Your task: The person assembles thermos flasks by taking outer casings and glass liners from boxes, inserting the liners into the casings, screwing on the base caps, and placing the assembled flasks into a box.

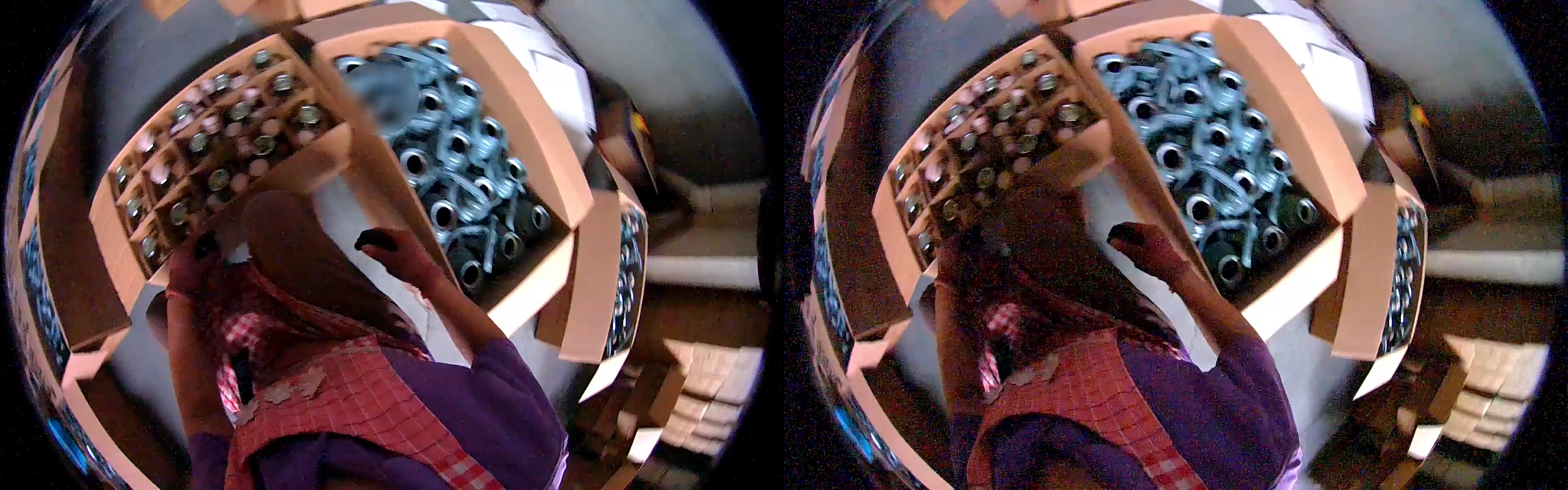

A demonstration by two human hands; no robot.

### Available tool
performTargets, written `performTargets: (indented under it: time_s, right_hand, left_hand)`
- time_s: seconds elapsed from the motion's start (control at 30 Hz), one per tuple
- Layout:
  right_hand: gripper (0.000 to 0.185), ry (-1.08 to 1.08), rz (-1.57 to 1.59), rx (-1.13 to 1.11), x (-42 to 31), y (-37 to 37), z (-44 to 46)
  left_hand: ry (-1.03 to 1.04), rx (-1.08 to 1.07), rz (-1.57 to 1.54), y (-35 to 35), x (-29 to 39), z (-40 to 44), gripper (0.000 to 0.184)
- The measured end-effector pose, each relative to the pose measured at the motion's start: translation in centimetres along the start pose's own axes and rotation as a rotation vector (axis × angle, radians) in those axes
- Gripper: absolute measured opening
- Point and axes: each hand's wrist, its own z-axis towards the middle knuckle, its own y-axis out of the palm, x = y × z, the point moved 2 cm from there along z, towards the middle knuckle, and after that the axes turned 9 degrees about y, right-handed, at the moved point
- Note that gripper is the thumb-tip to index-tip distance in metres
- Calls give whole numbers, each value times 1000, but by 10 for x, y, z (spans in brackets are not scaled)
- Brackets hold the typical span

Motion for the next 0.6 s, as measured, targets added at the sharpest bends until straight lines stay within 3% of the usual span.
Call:
performTargets:
  time_s: [0.07, 0.13, 0.2, 0.27, 0.33, 0.4, 0.43, 0.5, 0.53, 0.6]
  right_hand:
    - [25, -167, -83, 237, 13, -51, -46]
    - [26, -139, 22, 507, 23, -99, -95]
    - [26, -101, -21, 745, 66, -141, -118]
    - [26, -3, -146, 942, 76, -165, -135]
    - [37, 189, -386, 957, 61, -162, -137]
    - [47, 499, -734, 854, 86, -156, -111]
    - [52, 585, -758, 761, 108, -153, -98]
    - [51, 496, -641, 909, 163, -167, -78]
    - [47, 559, -530, 928, 161, -174, -83]
    - [28, 262, -115, 1039, 148, -198, -118]
  left_hand:
    - [-60, -78, 3, 8, 27, -12, 40]
    - [-133, -139, 19, 9, 49, -23, 41]
    - [-80, -183, 54, 5, 49, -28, 42]
    - [107, -187, 102, 5, 49, -26, 44]
    - [80, -123, -196, 8, 43, -21, 44]
    - [117, -145, -178, 2, 57, -23, 45]
    - [170, -189, -16, -6, 105, -34, 44]
    - [231, -159, 164, -1, 139, -47, 43]
    - [239, -94, 189, 1, 141, -50, 42]
    - [228, -62, 163, -3, 126, -52, 41]
